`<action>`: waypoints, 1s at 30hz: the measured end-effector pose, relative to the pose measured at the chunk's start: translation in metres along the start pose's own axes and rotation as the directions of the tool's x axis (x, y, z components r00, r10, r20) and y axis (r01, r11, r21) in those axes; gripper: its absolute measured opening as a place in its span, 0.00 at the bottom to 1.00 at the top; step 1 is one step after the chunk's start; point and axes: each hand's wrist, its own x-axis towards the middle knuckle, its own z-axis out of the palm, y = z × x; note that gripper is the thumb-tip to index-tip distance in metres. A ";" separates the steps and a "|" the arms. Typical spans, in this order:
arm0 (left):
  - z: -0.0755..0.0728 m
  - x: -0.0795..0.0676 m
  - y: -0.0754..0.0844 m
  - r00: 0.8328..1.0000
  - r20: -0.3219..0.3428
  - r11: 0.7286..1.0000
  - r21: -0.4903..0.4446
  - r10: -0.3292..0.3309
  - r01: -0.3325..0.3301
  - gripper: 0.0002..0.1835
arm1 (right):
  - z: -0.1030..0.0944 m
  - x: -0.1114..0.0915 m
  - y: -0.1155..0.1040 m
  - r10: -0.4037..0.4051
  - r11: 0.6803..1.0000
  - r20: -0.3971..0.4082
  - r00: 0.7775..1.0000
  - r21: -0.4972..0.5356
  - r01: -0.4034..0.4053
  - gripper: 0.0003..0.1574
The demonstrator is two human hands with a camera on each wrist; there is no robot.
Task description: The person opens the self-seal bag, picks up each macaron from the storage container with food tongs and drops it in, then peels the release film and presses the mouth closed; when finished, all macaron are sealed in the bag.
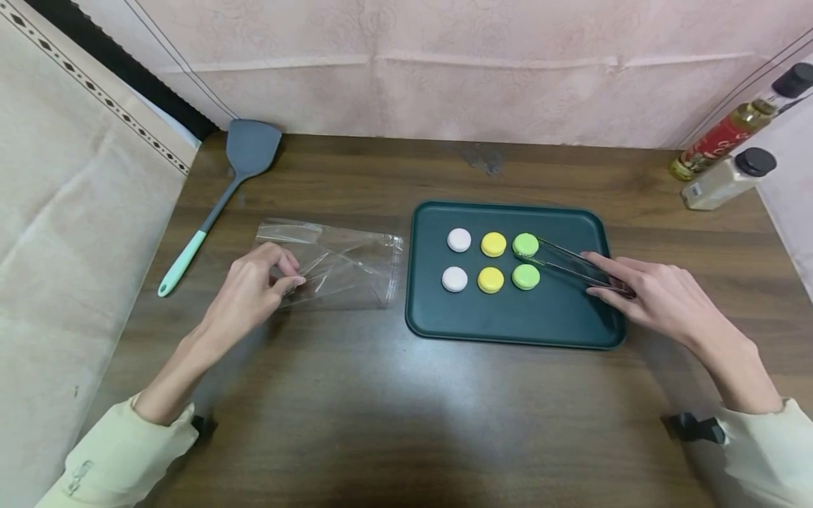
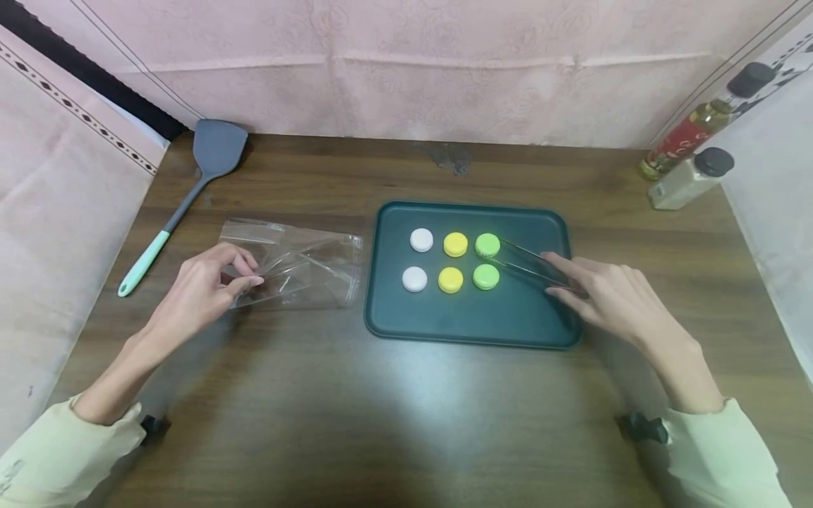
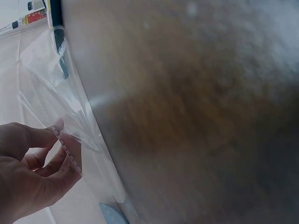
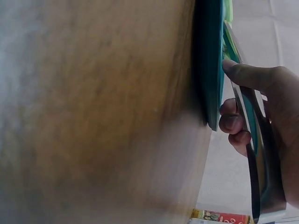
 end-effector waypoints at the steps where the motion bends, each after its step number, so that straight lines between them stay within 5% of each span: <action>1: 0.000 0.000 0.000 1.000 -0.002 1.000 0.000 0.001 -0.001 0.09 | 0.000 0.000 0.000 0.000 1.000 0.003 1.000 0.001 0.000 0.30; 8: 0.001 0.001 0.000 1.000 0.009 1.000 -0.011 -0.010 0.010 0.09 | -0.012 0.004 -0.005 0.056 0.998 0.039 0.998 0.030 -0.057 0.33; 14: 0.001 0.000 -0.001 1.000 0.001 1.000 -0.009 -0.002 0.002 0.10 | -0.021 0.039 -0.040 0.016 0.977 0.055 0.998 0.209 -0.027 0.40; 22: -0.002 -0.004 -0.002 1.000 0.009 1.000 -0.020 -0.008 0.008 0.09 | 0.003 0.103 -0.111 -0.119 0.966 0.185 0.975 0.250 0.071 0.36; 30: -0.001 -0.007 -0.003 1.000 0.015 0.999 -0.024 0.023 -0.023 0.10 | 0.030 0.144 -0.129 -0.191 0.959 0.266 0.945 0.256 0.121 0.32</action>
